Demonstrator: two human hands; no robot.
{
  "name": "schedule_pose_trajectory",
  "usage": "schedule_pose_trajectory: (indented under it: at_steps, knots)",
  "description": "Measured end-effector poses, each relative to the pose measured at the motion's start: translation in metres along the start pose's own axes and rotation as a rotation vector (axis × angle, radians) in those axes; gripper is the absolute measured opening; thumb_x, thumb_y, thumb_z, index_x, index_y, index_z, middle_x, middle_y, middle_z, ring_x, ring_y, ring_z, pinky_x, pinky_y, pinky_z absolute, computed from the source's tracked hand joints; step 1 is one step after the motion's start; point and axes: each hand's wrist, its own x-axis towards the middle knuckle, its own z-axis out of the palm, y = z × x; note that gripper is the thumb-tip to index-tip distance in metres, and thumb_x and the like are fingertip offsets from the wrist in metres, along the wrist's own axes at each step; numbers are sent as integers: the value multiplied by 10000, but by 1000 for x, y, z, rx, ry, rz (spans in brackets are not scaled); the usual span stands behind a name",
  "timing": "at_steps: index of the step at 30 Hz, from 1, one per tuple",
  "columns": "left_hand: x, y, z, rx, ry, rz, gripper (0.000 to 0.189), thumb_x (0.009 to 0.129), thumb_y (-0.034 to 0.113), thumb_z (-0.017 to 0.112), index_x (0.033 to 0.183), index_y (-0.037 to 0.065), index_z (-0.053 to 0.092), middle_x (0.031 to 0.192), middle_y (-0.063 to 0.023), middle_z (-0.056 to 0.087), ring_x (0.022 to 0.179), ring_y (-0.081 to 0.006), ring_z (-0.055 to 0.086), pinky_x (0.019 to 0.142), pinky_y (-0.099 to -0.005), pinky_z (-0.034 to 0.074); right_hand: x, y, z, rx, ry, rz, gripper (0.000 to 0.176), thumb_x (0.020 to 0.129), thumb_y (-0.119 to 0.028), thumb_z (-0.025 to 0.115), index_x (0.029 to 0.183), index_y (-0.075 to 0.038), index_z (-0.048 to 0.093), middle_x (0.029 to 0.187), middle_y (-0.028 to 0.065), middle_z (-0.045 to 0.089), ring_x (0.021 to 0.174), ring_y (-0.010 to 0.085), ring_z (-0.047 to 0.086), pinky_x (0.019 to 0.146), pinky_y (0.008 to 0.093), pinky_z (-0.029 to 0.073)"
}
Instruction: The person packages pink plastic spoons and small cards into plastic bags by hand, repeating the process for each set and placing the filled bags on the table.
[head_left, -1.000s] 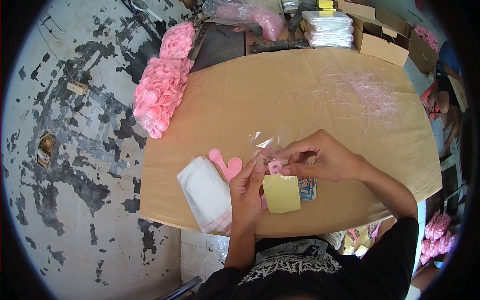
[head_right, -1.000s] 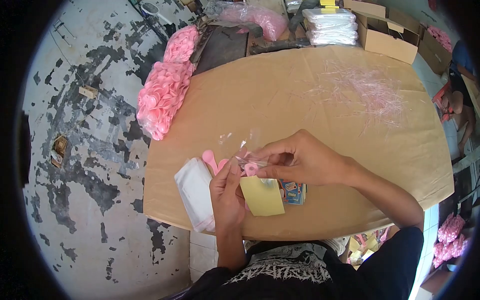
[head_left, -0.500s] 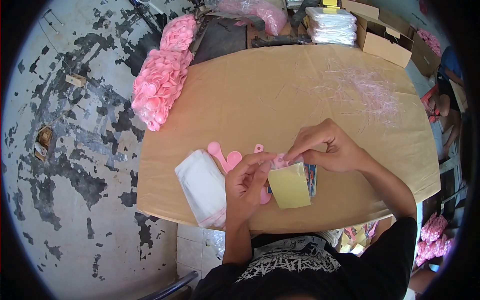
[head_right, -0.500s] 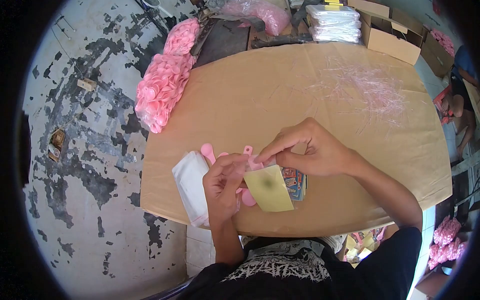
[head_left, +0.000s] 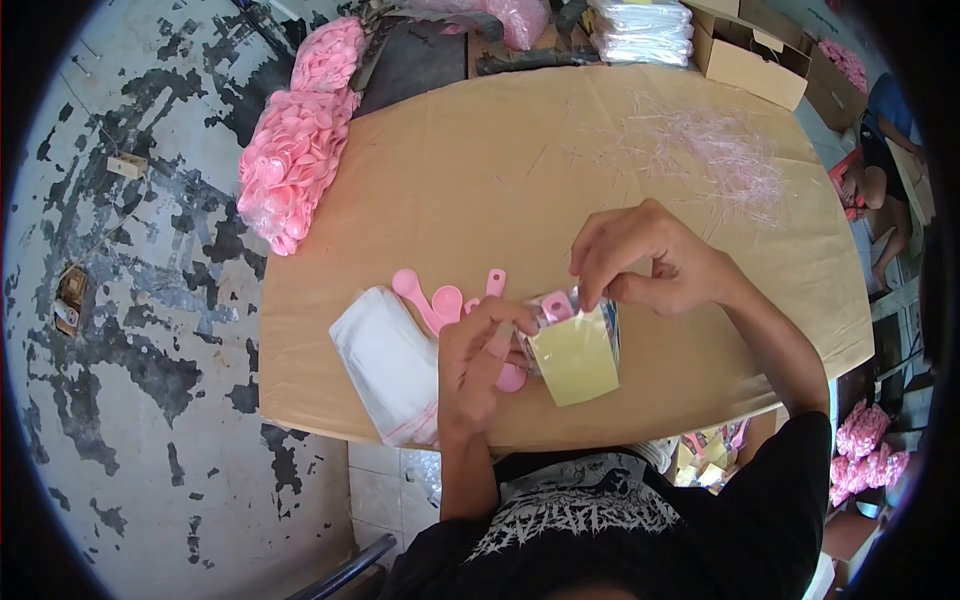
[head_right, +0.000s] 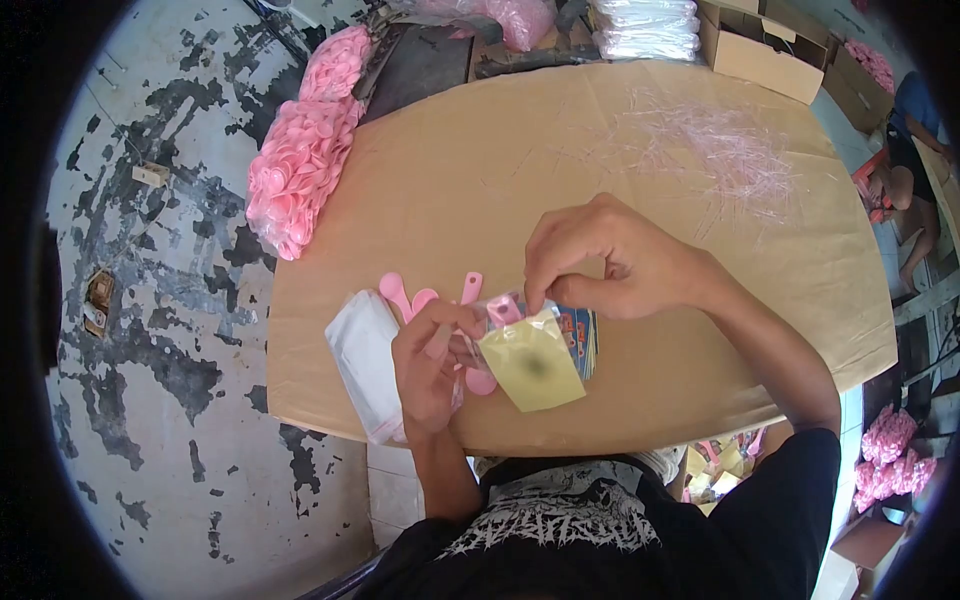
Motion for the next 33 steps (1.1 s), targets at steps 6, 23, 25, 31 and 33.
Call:
schedule_pose_trajectory:
  at_steps: [6, 23, 25, 31, 33]
  knots:
    - [0, 1, 13, 239, 32, -10, 207, 833, -45, 697, 916, -11, 510, 952, -106, 687, 841, -162, 691, 664, -227, 573, 3, -16, -3, 111, 137, 209, 223, 756, 61, 601, 921, -45, 707, 841, 97, 709, 835, 244, 677, 748, 332, 538]
    - [-110, 53, -111, 1175, 225, 101, 360, 718, 90, 743, 1064, 12, 679, 1268, -175, 603, 1222, -397, 521, 1041, -500, 373, -71, -110, -21, -614, -357, 684, 177, 782, -126, 725, 953, -85, 706, 826, 63, 678, 804, 262, 631, 767, 361, 494]
    - [-116, 42, -113, 1261, 160, 20, 380, 712, 144, 774, 1071, 51, 690, 1306, -146, 585, 1280, -412, 460, 1090, -530, 293, -31, -97, 1, -572, -263, 558, 152, 791, -118, 717, 937, -76, 702, 822, 78, 662, 797, 274, 615, 770, 376, 488]
    - [-124, 27, -110, 1261, 260, 99, 369, 709, 158, 785, 1056, 65, 700, 1305, -135, 588, 1271, -405, 472, 1082, -549, 297, 81, -13, 108, -536, -256, 147, 270, 857, -327, 677, 917, -65, 699, 869, 103, 673, 843, 264, 611, 788, 389, 474]
    - [-125, 29, -110, 1260, 251, 104, 368, 726, 153, 772, 1074, 67, 693, 1314, -133, 584, 1285, -406, 461, 1089, -556, 284, 105, 6, 130, -760, -422, 229, 331, 848, -388, 679, 873, -59, 692, 841, 97, 687, 819, 260, 639, 786, 402, 484]
